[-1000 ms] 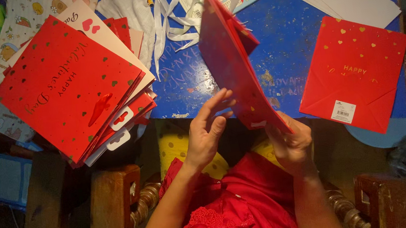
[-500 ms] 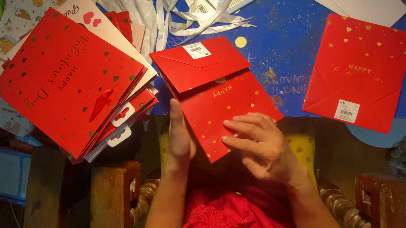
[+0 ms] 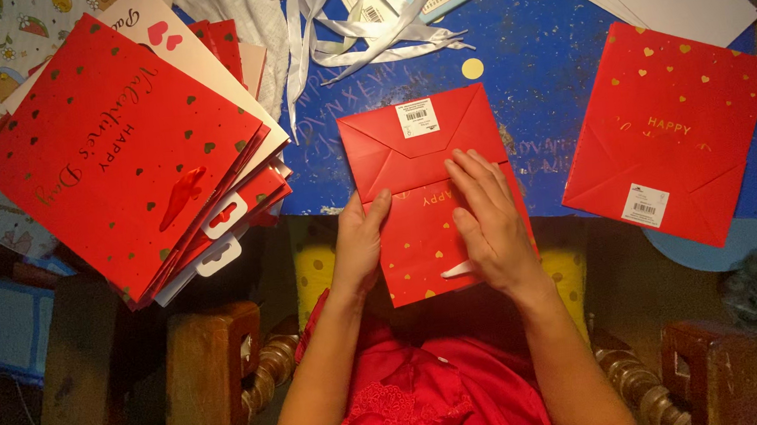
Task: The person assembles red Valentine's Day gift bags by folding the flat cardboard into shape, inserting white ribbon handles through the side slots, and adjusting the ribbons. The person handles multiple bags one at a time and stacks the finished bags on the table.
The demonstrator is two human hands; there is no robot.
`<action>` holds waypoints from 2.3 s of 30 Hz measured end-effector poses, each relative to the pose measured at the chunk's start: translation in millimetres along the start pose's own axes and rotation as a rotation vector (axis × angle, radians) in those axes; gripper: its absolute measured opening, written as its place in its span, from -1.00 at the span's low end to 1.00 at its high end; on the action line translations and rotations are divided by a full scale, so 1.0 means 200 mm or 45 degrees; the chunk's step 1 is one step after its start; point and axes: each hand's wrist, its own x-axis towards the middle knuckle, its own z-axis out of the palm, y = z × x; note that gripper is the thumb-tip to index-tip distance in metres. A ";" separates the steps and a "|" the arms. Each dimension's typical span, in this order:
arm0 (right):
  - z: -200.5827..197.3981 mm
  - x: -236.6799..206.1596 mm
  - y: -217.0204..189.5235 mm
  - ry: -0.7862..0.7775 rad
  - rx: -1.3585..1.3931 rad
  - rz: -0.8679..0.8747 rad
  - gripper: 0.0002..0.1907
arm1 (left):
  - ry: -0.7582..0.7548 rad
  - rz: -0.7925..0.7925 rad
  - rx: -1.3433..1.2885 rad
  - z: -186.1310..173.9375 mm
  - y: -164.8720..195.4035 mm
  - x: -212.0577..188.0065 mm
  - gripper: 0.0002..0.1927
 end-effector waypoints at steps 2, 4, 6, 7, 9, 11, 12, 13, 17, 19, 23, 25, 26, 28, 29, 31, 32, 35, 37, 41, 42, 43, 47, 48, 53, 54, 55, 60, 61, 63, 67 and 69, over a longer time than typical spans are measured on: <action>0.04 -0.02 0.03 -0.025 -0.101 0.024 -0.43 | 0.005 0.053 0.109 0.00 -0.01 -0.01 -0.58; 0.06 -0.03 0.05 -0.034 -0.169 0.026 -0.44 | -0.002 0.096 0.145 0.00 -0.02 -0.01 -0.58; 0.07 -0.05 0.07 -0.028 -0.208 0.001 -0.45 | -0.002 0.124 0.166 0.01 -0.03 -0.02 -0.59; 0.07 -0.05 0.07 -0.030 -0.220 -0.002 -0.46 | 0.001 0.136 0.169 0.01 -0.03 -0.02 -0.59; 0.07 -0.05 0.07 -0.035 -0.242 -0.009 -0.48 | 0.005 0.163 0.194 0.02 -0.03 -0.01 -0.59; 0.07 -0.05 0.07 -0.034 -0.277 -0.015 -0.49 | 0.007 0.185 0.236 0.03 -0.03 -0.02 -0.59; 0.08 -0.05 0.06 -0.034 -0.294 -0.019 -0.50 | 0.008 0.184 0.230 0.03 -0.03 -0.02 -0.59; 0.08 -0.04 0.06 -0.040 -0.321 -0.035 -0.50 | 0.007 0.183 0.223 0.03 -0.03 -0.02 -0.59; 0.08 -0.05 0.05 -0.071 -0.368 -0.065 -0.54 | -0.027 0.226 0.225 0.03 -0.04 -0.03 -0.59; 0.07 -0.05 0.06 -0.066 -0.318 -0.060 -0.57 | -0.016 0.207 0.234 0.03 -0.03 -0.03 -0.59; 0.07 -0.06 0.07 0.012 -0.168 -0.010 -0.60 | 0.002 0.173 0.203 0.03 -0.03 -0.02 -0.59; 0.07 -0.07 0.08 0.037 -0.153 0.006 -0.60 | -0.005 0.193 0.225 0.03 -0.03 -0.02 -0.60; 0.07 -0.07 0.07 0.037 -0.169 0.006 -0.59 | -0.008 0.202 0.237 0.03 -0.03 -0.03 -0.60; 0.07 -0.07 0.07 0.026 -0.218 -0.025 -0.59 | -0.018 0.199 0.212 0.03 -0.04 -0.02 -0.60; 0.07 -0.07 0.07 0.014 -0.251 -0.056 -0.60 | -0.023 0.197 0.199 0.03 -0.04 -0.02 -0.59; 0.06 -0.07 0.07 0.000 -0.255 -0.081 -0.62 | -0.025 0.198 0.210 0.02 -0.04 -0.02 -0.59; 0.05 -0.07 0.07 -0.002 -0.226 -0.074 -0.63 | -0.025 0.199 0.215 0.02 -0.04 -0.02 -0.59; 0.05 -0.07 0.06 0.056 -0.085 0.031 -0.65 | -0.021 0.218 0.236 0.03 -0.04 -0.02 -0.59; 0.06 -0.08 0.06 0.086 -0.083 0.051 -0.64 | -0.030 0.235 0.235 0.03 -0.04 -0.02 -0.59; 0.05 -0.08 0.07 0.077 -0.136 -0.028 -0.67 | -0.024 0.218 0.233 0.03 -0.04 -0.03 -0.59; 0.05 -0.08 0.07 0.071 -0.110 -0.038 -0.70 | -0.021 0.212 0.236 0.03 -0.04 -0.03 -0.59; 0.05 -0.08 0.07 0.083 -0.082 -0.002 -0.70 | -0.017 0.206 0.239 0.03 -0.04 -0.03 -0.59; 0.04 -0.07 0.06 0.103 -0.123 0.005 -0.69 | -0.013 0.197 0.258 0.03 -0.04 -0.03 -0.60; 0.04 -0.07 0.06 0.097 -0.171 -0.026 -0.67 | -0.010 0.213 0.282 0.03 -0.04 -0.03 -0.60; 0.04 -0.06 0.05 0.091 -0.064 0.027 -0.73 | -0.036 0.222 0.216 0.04 -0.04 -0.02 -0.59; 0.04 -0.06 0.05 0.093 -0.057 0.043 -0.72 | -0.030 0.225 0.231 0.04 -0.04 -0.02 -0.59; 0.04 -0.06 0.05 0.085 -0.092 0.025 -0.72 | -0.022 0.228 0.246 0.04 -0.04 -0.02 -0.59; 0.03 -0.06 0.06 0.061 -0.089 0.021 -0.79 | -0.007 0.233 0.305 0.03 -0.04 -0.01 -0.59; 0.02 -0.06 0.06 0.069 -0.063 0.053 -0.77 | -0.011 0.243 0.304 0.03 -0.05 -0.01 -0.59; 0.01 -0.06 0.05 0.077 -0.006 0.115 -0.75 | -0.012 0.282 0.326 0.04 -0.05 0.00 -0.60; -0.04 -0.05 0.01 0.192 -0.019 0.093 -0.68 | 0.014 0.402 0.451 0.08 -0.01 -0.01 -0.63; -0.08 -0.05 -0.02 0.221 -0.147 0.040 -0.61 | 0.037 0.431 0.440 0.11 0.04 -0.01 -0.64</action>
